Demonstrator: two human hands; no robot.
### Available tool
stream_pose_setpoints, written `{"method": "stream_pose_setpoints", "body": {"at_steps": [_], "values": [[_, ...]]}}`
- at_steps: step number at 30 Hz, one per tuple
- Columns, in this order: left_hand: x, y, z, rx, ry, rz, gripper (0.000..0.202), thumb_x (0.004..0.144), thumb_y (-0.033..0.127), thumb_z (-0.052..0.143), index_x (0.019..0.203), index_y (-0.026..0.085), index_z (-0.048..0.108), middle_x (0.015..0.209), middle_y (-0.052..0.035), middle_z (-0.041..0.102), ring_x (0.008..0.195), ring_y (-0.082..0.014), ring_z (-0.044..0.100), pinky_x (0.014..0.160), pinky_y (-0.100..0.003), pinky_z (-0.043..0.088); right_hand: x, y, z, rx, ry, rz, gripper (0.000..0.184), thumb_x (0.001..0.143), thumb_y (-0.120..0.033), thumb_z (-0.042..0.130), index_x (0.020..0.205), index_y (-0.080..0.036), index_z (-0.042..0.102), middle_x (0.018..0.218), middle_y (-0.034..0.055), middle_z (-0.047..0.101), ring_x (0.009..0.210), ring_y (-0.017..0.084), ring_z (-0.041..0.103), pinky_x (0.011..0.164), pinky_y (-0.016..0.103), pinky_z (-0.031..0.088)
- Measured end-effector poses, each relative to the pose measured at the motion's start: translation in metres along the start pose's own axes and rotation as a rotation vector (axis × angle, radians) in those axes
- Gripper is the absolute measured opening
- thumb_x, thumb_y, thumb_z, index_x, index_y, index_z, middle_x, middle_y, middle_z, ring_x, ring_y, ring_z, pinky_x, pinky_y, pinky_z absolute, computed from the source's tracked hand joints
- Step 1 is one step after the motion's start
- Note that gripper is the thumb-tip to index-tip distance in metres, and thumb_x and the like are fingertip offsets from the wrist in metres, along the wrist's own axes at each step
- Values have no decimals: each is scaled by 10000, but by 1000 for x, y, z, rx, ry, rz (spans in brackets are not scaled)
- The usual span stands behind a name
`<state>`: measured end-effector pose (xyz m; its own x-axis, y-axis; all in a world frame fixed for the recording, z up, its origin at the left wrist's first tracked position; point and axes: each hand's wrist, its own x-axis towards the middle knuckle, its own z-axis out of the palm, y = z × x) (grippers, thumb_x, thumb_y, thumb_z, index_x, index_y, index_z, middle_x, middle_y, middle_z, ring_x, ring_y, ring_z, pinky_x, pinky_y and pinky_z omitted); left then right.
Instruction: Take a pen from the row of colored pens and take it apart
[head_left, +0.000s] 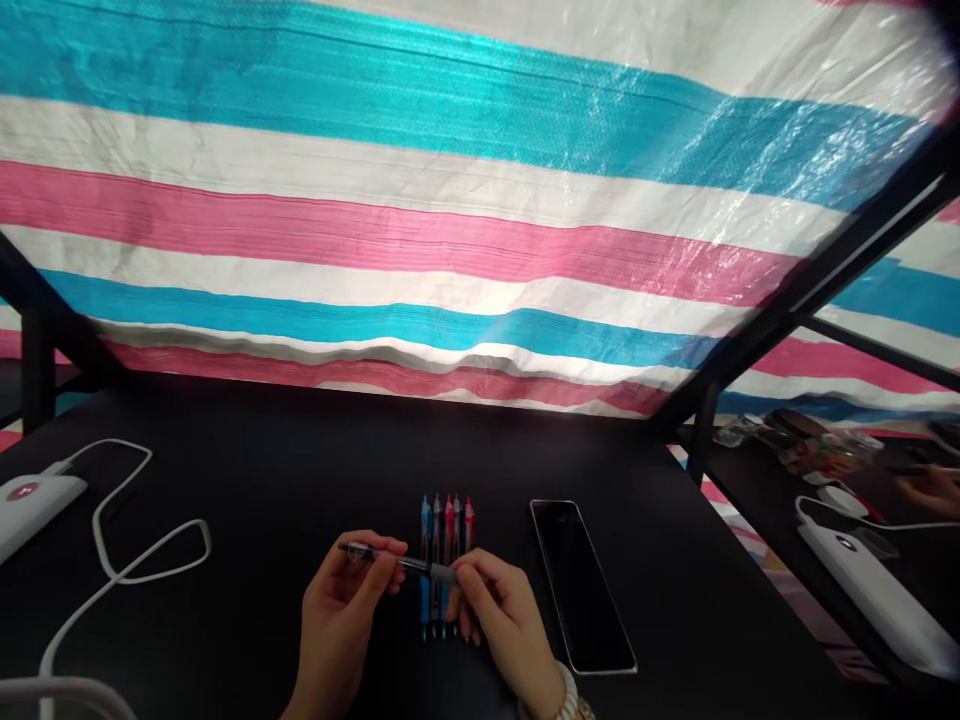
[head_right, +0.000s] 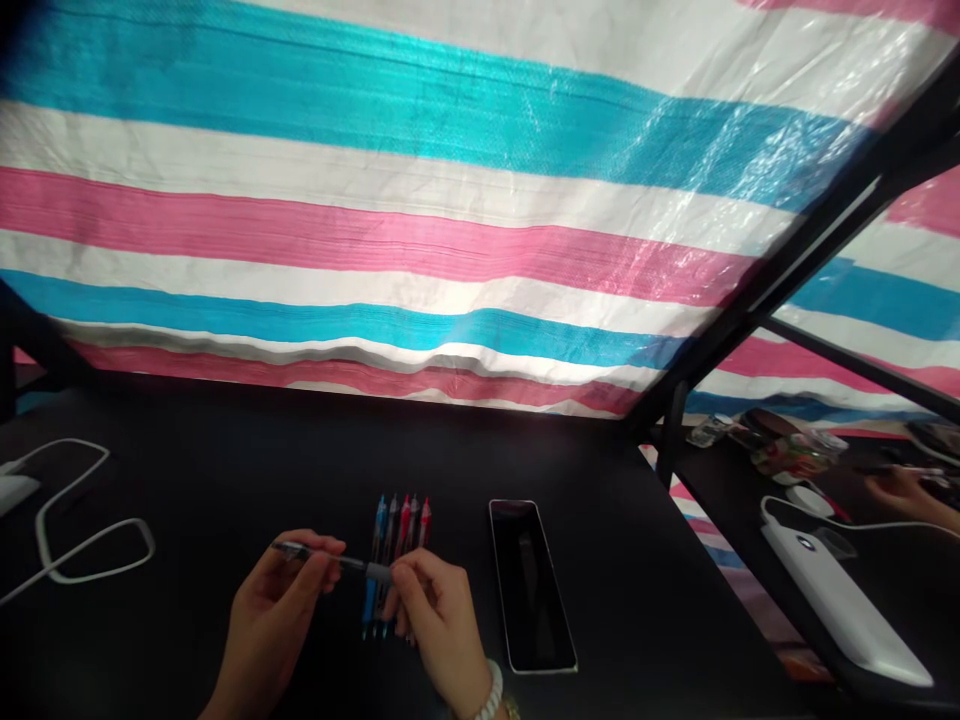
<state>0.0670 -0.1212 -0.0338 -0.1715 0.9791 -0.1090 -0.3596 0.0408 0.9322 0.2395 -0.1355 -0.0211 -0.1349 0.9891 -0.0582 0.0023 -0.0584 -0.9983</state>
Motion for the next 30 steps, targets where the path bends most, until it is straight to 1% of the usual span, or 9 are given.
{"method": "stream_pose_setpoints", "body": {"at_steps": [1, 5, 9, 13, 16, 19, 24, 27, 30], "values": [[0, 0, 0, -7, -9, -2, 213, 768, 311, 761, 905, 202, 640, 907, -18, 696, 693, -111, 594, 653, -198, 530, 0, 0, 0, -15, 15, 6, 343, 931, -476, 539, 845, -152, 612, 609, 19, 616, 446, 79, 471, 414, 182, 346], [0, 3, 1, -72, -24, -55, 242, 736, 299, 789, 890, 197, 633, 900, -24, 705, 674, -109, 603, 653, -205, 537, -1, -1, 0, -29, 40, 10, 293, 866, -454, 645, 900, -166, 601, 660, 10, 612, 503, 97, 511, 442, 187, 390], [-1, 8, 3, -176, -69, -129, 289, 716, 259, 808, 940, 203, 634, 915, -31, 713, 728, -123, 632, 698, -214, 544, -1, -3, -1, -9, 48, -21, 280, 862, -443, 653, 886, -172, 585, 667, 4, 605, 502, 92, 501, 455, 188, 405], [-1, 9, 5, -203, -82, -188, 304, 714, 235, 809, 966, 206, 641, 964, -41, 715, 753, -130, 649, 719, -225, 548, 0, -7, -2, 59, 91, 4, 314, 831, -474, 678, 869, -175, 592, 646, -2, 594, 474, 91, 491, 436, 192, 400], [-1, 8, 4, -210, -52, -180, 297, 691, 244, 824, 930, 205, 651, 947, -38, 722, 778, -142, 653, 730, -229, 546, -1, -9, -2, 79, 108, -3, 312, 822, -472, 687, 867, -176, 597, 653, 6, 606, 476, 98, 499, 434, 198, 402], [0, 6, 2, -198, -42, -172, 286, 679, 256, 833, 890, 203, 648, 897, -31, 728, 729, -125, 634, 708, -220, 535, -2, -9, -2, 76, 126, -42, 274, 822, -429, 700, 864, -179, 596, 690, 10, 611, 509, 101, 519, 469, 205, 416], [2, 5, 2, -125, -34, -145, 288, 672, 275, 836, 850, 198, 623, 836, -25, 713, 721, -130, 621, 683, -217, 513, -4, -9, -3, 101, 115, -70, 236, 817, -377, 712, 849, -184, 581, 703, -12, 559, 526, 91, 507, 481, 200, 405], [1, 6, 2, -110, -65, -94, 232, 719, 277, 800, 764, 192, 589, 774, 14, 648, 640, -90, 553, 614, -178, 471, -3, -9, -4, 84, 98, -84, 215, 819, -352, 710, 837, -185, 575, 712, -17, 541, 536, 86, 482, 484, 196, 385], [0, 8, 2, -145, -125, -69, 235, 760, 283, 766, 718, 191, 553, 726, 34, 586, 588, -73, 495, 577, -165, 443, -3, -7, -5, 92, 88, -86, 207, 822, -345, 708, 839, -188, 574, 740, -13, 537, 552, 92, 480, 496, 205, 384]]}}
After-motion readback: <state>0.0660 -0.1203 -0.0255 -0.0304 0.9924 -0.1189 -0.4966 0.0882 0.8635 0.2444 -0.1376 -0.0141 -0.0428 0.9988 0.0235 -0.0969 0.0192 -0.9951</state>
